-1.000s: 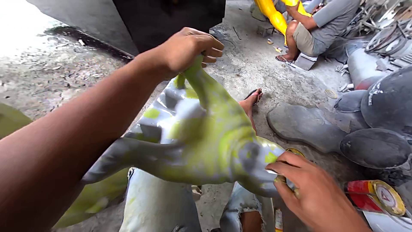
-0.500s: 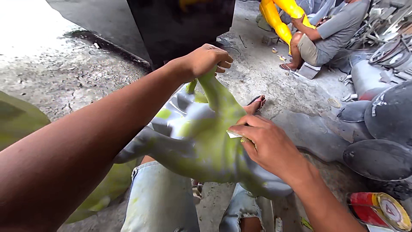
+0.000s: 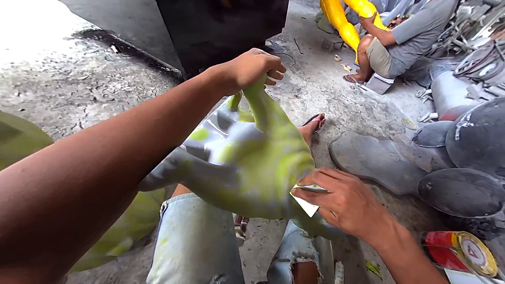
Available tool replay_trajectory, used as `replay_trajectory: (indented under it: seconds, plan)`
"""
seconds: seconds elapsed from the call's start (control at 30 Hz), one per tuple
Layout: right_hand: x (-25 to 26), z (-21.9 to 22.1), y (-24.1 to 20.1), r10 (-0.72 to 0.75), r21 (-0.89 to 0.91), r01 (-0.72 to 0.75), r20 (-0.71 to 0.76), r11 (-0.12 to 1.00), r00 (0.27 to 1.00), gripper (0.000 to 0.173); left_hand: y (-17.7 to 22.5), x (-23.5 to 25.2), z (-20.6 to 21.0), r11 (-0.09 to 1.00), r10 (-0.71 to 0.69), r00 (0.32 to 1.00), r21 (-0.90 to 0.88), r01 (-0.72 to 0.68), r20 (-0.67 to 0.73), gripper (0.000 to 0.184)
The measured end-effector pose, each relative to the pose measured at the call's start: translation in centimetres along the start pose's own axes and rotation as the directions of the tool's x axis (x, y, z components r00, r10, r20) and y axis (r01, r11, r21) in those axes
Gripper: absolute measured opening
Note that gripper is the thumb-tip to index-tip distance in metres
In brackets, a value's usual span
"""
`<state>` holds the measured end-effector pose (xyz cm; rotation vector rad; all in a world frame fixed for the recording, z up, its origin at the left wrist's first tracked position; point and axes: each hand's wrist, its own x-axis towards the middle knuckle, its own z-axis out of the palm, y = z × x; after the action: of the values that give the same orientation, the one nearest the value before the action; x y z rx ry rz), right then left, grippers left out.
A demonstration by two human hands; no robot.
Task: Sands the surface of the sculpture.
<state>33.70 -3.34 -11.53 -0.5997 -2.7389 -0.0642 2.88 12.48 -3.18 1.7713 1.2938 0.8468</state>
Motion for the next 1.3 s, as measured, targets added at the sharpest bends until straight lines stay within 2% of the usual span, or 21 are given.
replay_trajectory:
  seconds: [0.13,0.27,0.4,0.5,0.6,0.7,0.8,0.97,1.13,1.3]
  plan:
    - [-1.0,-0.8,-0.2,-0.028,-0.054,0.03,0.036,0.998,0.999,0.028,-0.3,0.1,-0.3,1.0,0.011,1.0,-0.007,-0.011,0.019,0.046]
    - [-1.8,-1.8,0.5,0.005,0.024,-0.003,-0.097,1.0,0.995,0.032,-0.2,-0.1,-0.2,0.999,0.038,0.999,0.001,-0.038,0.015,0.046]
    - [0.6,-2.1,1.6,0.129,0.094,-0.11,-0.219,0.989,0.967,0.034,-0.1,0.0,0.0,1.0,0.02,1.0,-0.004,-0.02,0.012,0.046]
    - [3.2,-1.5,2.3,0.238,0.12,-0.217,-0.195,0.969,0.951,0.034,-0.1,0.2,0.1,1.0,0.016,1.0,0.001,-0.016,0.011,0.046]
    - [5.1,-0.4,2.3,0.255,0.072,-0.246,-0.158,0.966,0.954,0.033,0.0,0.1,0.1,1.0,0.017,1.0,-0.004,-0.017,0.01,0.046]
    - [5.6,-0.3,1.8,0.216,0.037,-0.213,-0.1,0.976,0.971,0.029,0.0,0.0,0.0,1.0,0.013,1.0,-0.003,-0.013,0.005,0.045]
    - [4.9,-0.5,2.1,0.139,0.093,-0.136,-0.022,0.986,0.99,0.031,0.0,-0.1,-0.1,1.0,0.006,1.0,-0.003,-0.006,0.004,0.045]
    - [2.8,-0.7,2.8,-0.034,0.157,0.04,-0.041,0.987,0.999,0.033,0.3,-0.5,0.0,1.0,0.023,1.0,-0.007,-0.023,0.006,0.045]
    - [0.9,-0.3,2.2,-0.14,0.03,0.141,-0.053,0.99,0.989,0.033,0.6,-0.9,0.1,0.999,0.03,1.0,-0.023,-0.03,0.004,0.043]
    - [-0.2,-0.4,0.2,-0.177,-0.138,0.176,0.007,0.975,0.984,0.026,0.7,-0.9,0.1,0.999,0.038,0.999,0.014,-0.038,0.001,0.046]
